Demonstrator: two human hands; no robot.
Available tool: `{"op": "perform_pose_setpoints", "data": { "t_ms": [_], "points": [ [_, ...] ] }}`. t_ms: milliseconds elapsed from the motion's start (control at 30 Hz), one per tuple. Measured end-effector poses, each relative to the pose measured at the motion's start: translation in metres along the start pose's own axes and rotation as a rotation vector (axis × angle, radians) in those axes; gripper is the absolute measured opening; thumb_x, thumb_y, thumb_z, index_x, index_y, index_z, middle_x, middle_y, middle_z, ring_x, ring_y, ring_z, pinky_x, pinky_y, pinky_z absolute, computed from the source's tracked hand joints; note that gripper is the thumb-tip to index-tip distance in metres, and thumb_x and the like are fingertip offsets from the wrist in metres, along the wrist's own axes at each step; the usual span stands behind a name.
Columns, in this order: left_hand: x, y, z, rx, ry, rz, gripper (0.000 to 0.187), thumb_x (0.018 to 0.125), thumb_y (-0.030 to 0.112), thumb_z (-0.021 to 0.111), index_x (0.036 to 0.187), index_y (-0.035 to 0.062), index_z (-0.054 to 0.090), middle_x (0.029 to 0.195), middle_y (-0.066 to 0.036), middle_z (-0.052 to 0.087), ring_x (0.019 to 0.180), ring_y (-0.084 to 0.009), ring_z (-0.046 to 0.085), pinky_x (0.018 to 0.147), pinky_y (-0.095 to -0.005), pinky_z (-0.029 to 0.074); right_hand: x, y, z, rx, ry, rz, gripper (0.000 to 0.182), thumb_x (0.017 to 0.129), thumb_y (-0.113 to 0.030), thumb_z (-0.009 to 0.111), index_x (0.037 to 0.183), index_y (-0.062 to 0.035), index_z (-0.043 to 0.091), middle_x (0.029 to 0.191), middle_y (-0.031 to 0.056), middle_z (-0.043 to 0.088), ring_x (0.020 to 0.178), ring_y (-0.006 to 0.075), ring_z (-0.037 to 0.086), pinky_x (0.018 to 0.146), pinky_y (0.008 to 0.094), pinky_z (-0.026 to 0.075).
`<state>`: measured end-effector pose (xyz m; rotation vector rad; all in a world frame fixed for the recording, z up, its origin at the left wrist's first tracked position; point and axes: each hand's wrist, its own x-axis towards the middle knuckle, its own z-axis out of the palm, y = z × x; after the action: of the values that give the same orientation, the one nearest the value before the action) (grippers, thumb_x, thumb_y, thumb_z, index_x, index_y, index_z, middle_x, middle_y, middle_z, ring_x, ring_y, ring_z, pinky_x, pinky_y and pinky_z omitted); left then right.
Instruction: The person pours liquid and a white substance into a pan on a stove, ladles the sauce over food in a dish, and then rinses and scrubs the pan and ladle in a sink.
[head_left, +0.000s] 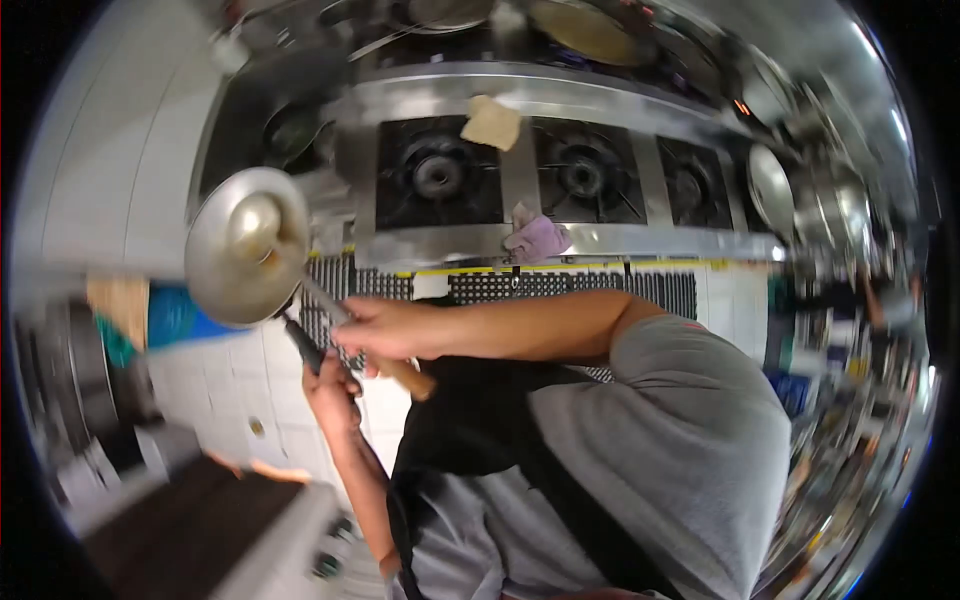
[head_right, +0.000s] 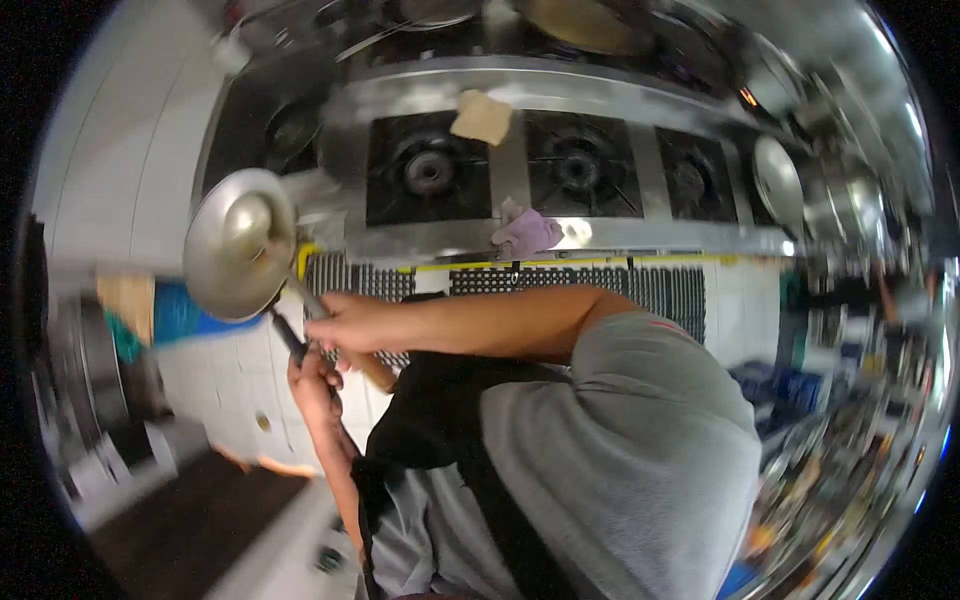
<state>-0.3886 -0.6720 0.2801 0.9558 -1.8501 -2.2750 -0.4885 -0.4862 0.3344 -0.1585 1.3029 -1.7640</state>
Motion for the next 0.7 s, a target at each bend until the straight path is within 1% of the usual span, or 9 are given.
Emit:
{"op": "perform_pose_setpoints", "data": {
  "t_ms": [100,133,267,300,400,467,600,633,700],
  "points": [
    [0.111,0.038,-0.014,-0.013,-0.138,0.009,0.013,0.106,0.013,0.062,0.098,0.0067,0.054,0.068,0.003,0.049,0.048,-0.0076,0.043,0.041,-0.0243,0.035,0.041,-0.048,-0.004,-0.101,-0.028,-0.297,0.029,0.109,-0.024,0.061,0.121,0.0023,0.059,0.097,0.0129,0.076,0.077,0.0207,0.075,0.071,0.0353,0.063],
    [0.139,0.047,-0.016,-0.012,-0.151,0.022,0.011,0.106,0.013,0.061,0.1,0.0062,0.054,0.069,0.002,0.051,0.049,-0.0076,0.045,0.042,-0.0239,0.036,0.054,-0.053,-0.006,-0.133,-0.008,-0.284,0.027,0.108,-0.024,0.062,0.119,0.0005,0.063,0.088,0.011,0.075,0.071,0.0176,0.073,0.069,0.0351,0.061],
    [0.256,0.091,-0.034,-0.018,-0.085,-0.067,0.012,0.101,0.004,0.053,0.112,0.0064,0.055,0.072,0.0,0.052,0.054,-0.0107,0.049,0.046,-0.0263,0.04,0.151,-0.064,-0.029,-0.58,0.139,-0.408,0.028,0.105,-0.029,0.066,0.114,-0.0037,0.073,0.094,0.0146,0.077,0.085,0.0295,0.076,0.077,0.0432,0.059],
    [0.305,0.084,-0.074,-0.14,-0.345,-0.147,0.014,0.1,0.008,0.057,0.113,0.0066,0.056,0.075,0.0,0.055,0.054,-0.0107,0.051,0.046,-0.0263,0.042,0.174,-0.074,-0.031,-0.766,0.218,-0.402,0.027,0.102,-0.029,0.069,0.11,-0.004,0.076,0.094,0.0161,0.077,0.086,0.034,0.075,0.08,0.045,0.058],
    [0.381,0.113,-0.103,-0.115,-0.481,-0.177,0.017,0.1,0.01,0.057,0.116,0.0064,0.057,0.079,-0.002,0.06,0.056,-0.0125,0.055,0.048,-0.0267,0.047,0.228,-0.101,-0.034,-0.697,0.433,-0.463,0.026,0.098,-0.029,0.071,0.108,-0.0052,0.078,0.095,0.0177,0.076,0.088,0.039,0.074,0.08,0.0469,0.058],
    [0.44,0.102,-0.141,-0.02,-0.333,-0.166,0.029,0.112,0.032,0.049,0.116,0.0063,0.063,0.079,-0.004,0.063,0.053,-0.0184,0.052,0.048,-0.0312,0.043,0.261,-0.123,-0.038,-0.774,0.462,-0.406,0.03,0.1,-0.031,0.073,0.113,-0.0046,0.078,0.097,0.0161,0.078,0.088,0.033,0.077,0.081,0.0438,0.059],
    [0.512,0.119,-0.168,0.192,-0.314,-0.021,0.031,0.102,0.01,0.055,0.133,0.0047,0.055,0.082,-0.007,0.064,0.067,-0.0192,0.063,0.054,-0.0342,0.055,0.343,-0.139,-0.063,-0.358,0.506,-0.317,0.034,0.106,-0.028,0.071,0.127,-0.0017,0.074,0.1,0.0084,0.078,0.087,0.0152,0.075,0.077,0.0315,0.061],
    [0.497,0.168,-0.135,0.174,-0.303,-0.132,0.015,0.101,0.012,0.06,0.114,0.0063,0.063,0.079,-0.001,0.061,0.062,-0.0103,0.055,0.052,-0.0281,0.043,0.366,-0.15,-0.071,-0.326,0.577,-0.293,0.037,0.106,-0.029,0.071,0.129,-0.0003,0.073,0.097,0.0083,0.078,0.082,0.0152,0.074,0.074,0.0327,0.06],
    [0.532,0.188,-0.138,0.272,-0.319,-0.155,0.009,0.101,0.013,0.061,0.108,0.0076,0.061,0.076,0.001,0.058,0.058,-0.008,0.052,0.047,-0.0266,0.038,0.422,-0.173,-0.09,-0.203,0.727,-0.291,0.041,0.106,-0.03,0.07,0.133,0.0019,0.07,0.094,0.0077,0.076,0.077,0.015,0.072,0.069,0.0325,0.059]
  ]
}}
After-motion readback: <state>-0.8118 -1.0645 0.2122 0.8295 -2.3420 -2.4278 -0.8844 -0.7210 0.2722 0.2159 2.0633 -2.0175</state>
